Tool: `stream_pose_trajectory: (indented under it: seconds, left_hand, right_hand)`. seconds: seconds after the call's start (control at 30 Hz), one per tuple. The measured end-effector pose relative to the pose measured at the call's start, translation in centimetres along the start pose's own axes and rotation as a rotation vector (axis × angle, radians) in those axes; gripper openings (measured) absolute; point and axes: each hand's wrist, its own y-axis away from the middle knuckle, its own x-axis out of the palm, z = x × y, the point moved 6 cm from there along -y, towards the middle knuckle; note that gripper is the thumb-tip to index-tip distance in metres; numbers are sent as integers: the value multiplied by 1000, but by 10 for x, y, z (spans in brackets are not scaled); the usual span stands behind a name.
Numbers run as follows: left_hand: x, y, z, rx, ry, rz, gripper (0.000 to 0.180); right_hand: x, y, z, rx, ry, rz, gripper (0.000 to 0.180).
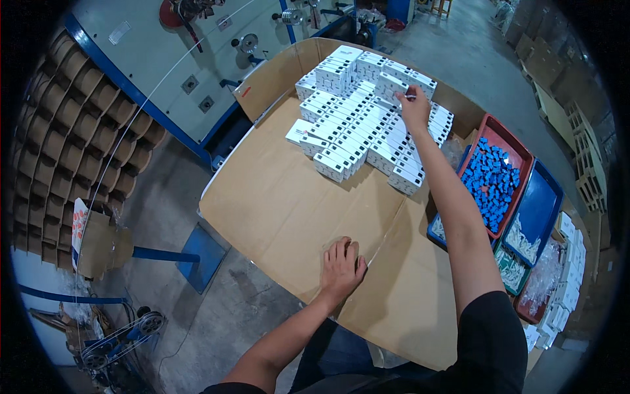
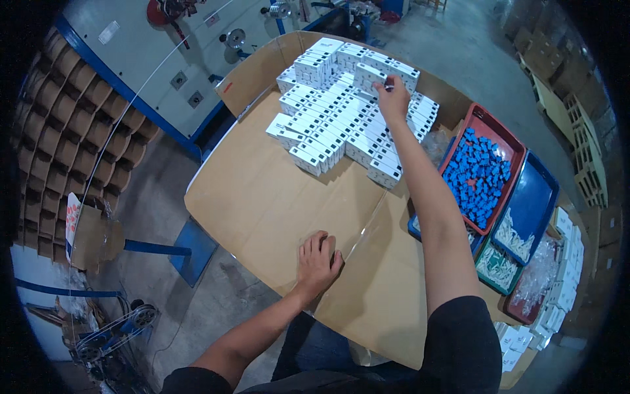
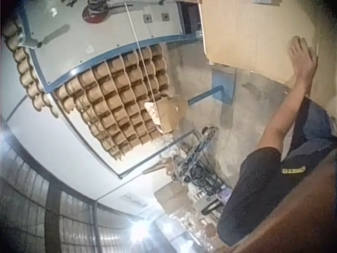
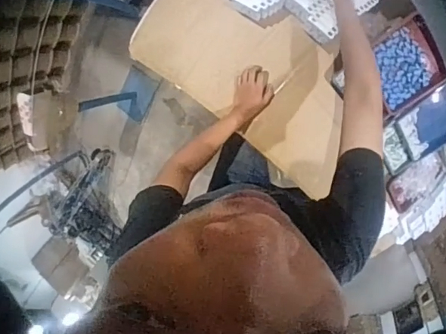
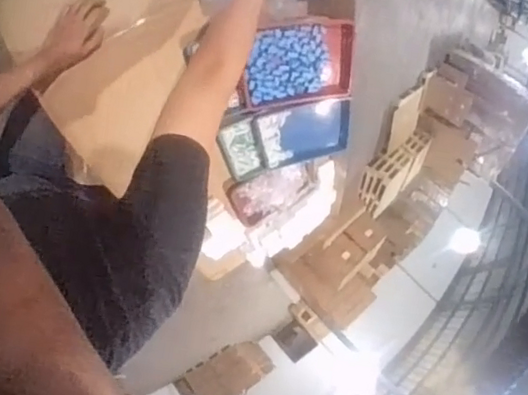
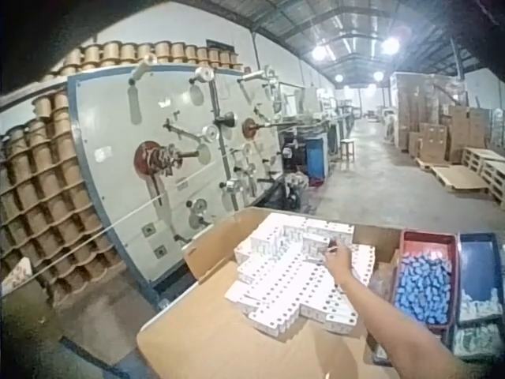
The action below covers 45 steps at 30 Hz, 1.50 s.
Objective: Placing small blue and green components into individual white cardboard boxes at a workstation.
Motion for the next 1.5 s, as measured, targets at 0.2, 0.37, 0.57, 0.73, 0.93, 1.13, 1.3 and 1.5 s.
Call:
stream_pose_trajectory:
  seconds: [0.2, 0.37, 0.57, 0.73, 0.93, 1.13, 1.3, 1.5]
  left_hand:
    - [0, -4, -3, -4, 13, -3, 40]
    - [4, -3, -3, -10, -27, 16, 42]
    - [3, -2, -2, -24, -28, 32, 41]
    - [3, -3, 0, -27, -28, 22, 40]
    - [2, -4, -1, -16, -29, 2, 40]
    - [-1, -4, -3, -10, -17, 5, 41]
    - [5, -2, -3, -6, -4, 18, 44]
    - [2, 2, -4, -27, 10, 33, 45]
  right_hand:
    - [48, -36, 10, 35, 58, -11, 39]
    - [75, -43, 3, 32, 132, -25, 37]
    - [88, -41, 8, -46, 98, -57, 33]
    - [94, -45, 6, -45, 90, -58, 30]
    - [98, -48, -1, -20, 115, -20, 33]
    - [88, -42, 5, -20, 159, -10, 36]
    - [49, -14, 13, 8, 78, -12, 33]
    - [-46, 115, 41, -50, -187, 138, 17]
